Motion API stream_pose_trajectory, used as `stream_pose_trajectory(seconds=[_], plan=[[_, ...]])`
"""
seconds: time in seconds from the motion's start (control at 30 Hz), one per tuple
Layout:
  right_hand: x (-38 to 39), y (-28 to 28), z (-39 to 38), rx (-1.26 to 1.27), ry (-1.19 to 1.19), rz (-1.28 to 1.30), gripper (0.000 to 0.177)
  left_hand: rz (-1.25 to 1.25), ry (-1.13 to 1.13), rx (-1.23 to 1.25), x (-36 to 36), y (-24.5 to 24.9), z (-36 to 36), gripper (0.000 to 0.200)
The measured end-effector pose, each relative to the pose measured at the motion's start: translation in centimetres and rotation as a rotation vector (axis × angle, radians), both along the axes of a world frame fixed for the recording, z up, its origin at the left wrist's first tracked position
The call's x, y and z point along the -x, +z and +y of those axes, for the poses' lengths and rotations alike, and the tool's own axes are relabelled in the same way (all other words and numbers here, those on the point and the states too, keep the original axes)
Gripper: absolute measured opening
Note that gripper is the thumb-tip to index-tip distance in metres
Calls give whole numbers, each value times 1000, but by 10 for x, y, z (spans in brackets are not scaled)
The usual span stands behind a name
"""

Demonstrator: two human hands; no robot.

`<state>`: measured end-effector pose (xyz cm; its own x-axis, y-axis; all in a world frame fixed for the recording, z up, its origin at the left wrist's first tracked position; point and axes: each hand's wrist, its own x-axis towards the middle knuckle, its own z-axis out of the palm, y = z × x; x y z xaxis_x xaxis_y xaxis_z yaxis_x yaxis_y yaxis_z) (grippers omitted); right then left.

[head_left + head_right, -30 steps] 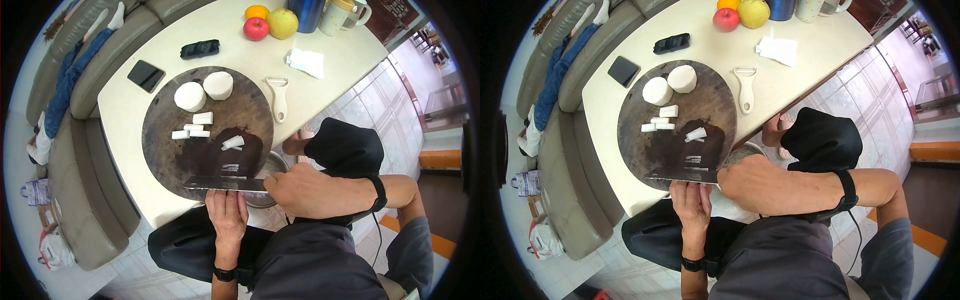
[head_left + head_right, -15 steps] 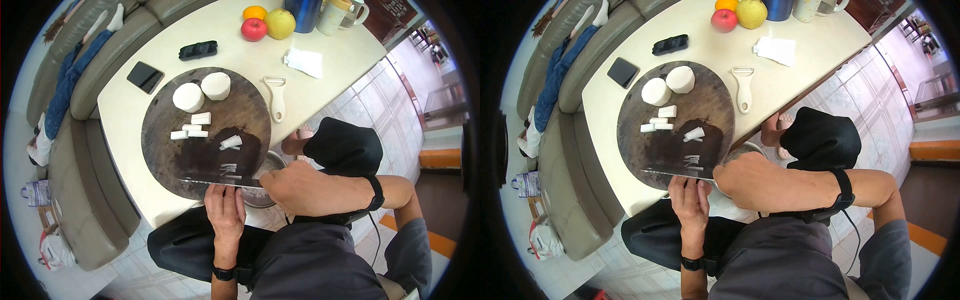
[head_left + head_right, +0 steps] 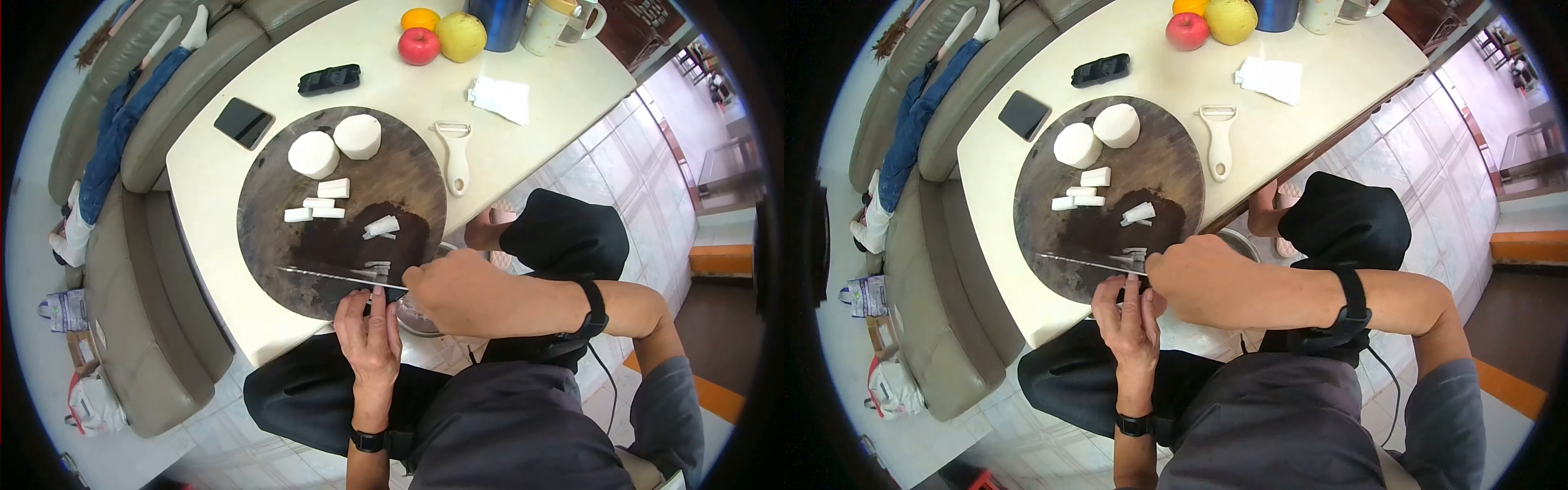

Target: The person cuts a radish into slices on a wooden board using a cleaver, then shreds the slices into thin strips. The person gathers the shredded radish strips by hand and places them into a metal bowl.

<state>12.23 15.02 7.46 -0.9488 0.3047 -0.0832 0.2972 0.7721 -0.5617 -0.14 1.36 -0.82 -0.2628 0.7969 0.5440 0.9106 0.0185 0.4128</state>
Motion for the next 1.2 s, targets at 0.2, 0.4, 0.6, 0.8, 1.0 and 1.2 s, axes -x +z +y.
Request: stream_pose_trajectory(seconds=[0.2, 0.4, 0.6, 0.8, 1.0, 1.2], plan=[[-18, 16, 0, -3, 11, -49, 15, 28, 1, -43, 2, -2, -7, 26], [-28, 26, -5, 41, 39, -46, 17, 40, 3, -8, 3, 1, -7, 23], [-34, 31, -12, 74, 28, -118, 19, -20, 10, -23, 5, -2, -6, 20], [-36, 29, -17, 83, 17, -145, 20, -47, 23, -47, 4, -1, -4, 19], [-35, 24, -24, 45, 34, -150, 22, -49, 24, -37, 3, 0, -5, 17], [-14, 14, -27, 21, 26, -84, 15, -59, -27, -13, 7, 1, -8, 19]])
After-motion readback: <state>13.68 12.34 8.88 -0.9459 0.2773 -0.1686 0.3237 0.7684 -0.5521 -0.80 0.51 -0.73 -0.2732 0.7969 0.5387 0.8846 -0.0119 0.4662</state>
